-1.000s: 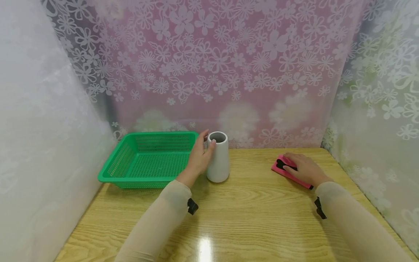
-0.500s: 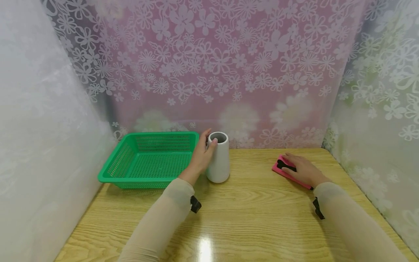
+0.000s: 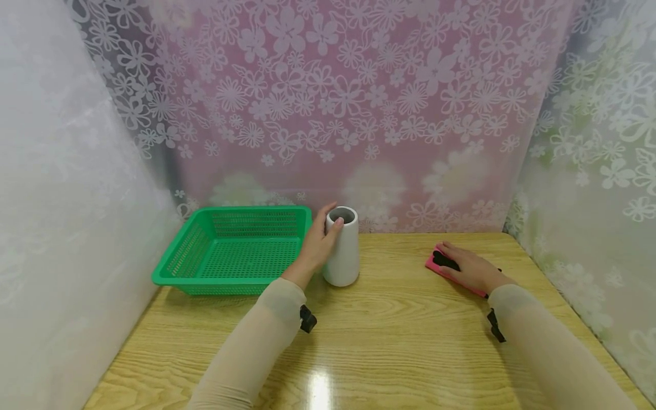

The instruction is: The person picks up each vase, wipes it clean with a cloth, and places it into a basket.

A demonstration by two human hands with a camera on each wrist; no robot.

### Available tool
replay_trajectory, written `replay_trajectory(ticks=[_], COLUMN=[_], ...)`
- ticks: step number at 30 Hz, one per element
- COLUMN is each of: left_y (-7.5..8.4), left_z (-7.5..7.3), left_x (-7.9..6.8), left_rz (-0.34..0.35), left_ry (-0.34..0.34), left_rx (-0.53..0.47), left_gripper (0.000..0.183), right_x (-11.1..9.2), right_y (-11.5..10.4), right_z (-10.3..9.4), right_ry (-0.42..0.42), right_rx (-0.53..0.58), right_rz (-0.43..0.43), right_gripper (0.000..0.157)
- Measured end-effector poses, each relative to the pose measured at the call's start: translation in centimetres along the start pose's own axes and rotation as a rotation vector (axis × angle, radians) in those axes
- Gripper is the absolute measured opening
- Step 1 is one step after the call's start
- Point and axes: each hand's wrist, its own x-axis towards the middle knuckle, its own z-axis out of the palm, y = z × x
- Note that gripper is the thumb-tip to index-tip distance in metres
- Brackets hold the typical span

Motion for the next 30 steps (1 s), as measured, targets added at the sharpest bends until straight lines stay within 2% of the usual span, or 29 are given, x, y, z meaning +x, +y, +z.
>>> replay_trajectory(ticks=[7, 12, 21, 30], left_y=[-0.2, -0.2, -0.2, -0.6], left_z=[-0.1, 0.0, 0.4, 0.4], left_x=[-0.1, -0.3, -0.1, -0.2], left_rz=[-0.022, -0.031, -0.034, -0.04], left_ry=[-0.007, -0.004, -0.008, 0.003], left_rx=[-0.029, -0.05, -0.093, -0.097], left_gripper=[0.051, 0.051, 0.051, 0.05], right_x=[-0.1, -0.9, -2.3, -2.4], right_y=[-0.3, -1.2, -1.7, -1.1], right_z=[0.3, 0.2, 0.3, 1.2], right_ry=[-0.017, -0.034, -0.02, 0.034], right_rx=[-0.031, -0.054, -0.132, -0.17], right_rz=[0.008, 0.017, -0.044, -0.11], right_gripper=[0.079, 0.078, 0.074, 0.073])
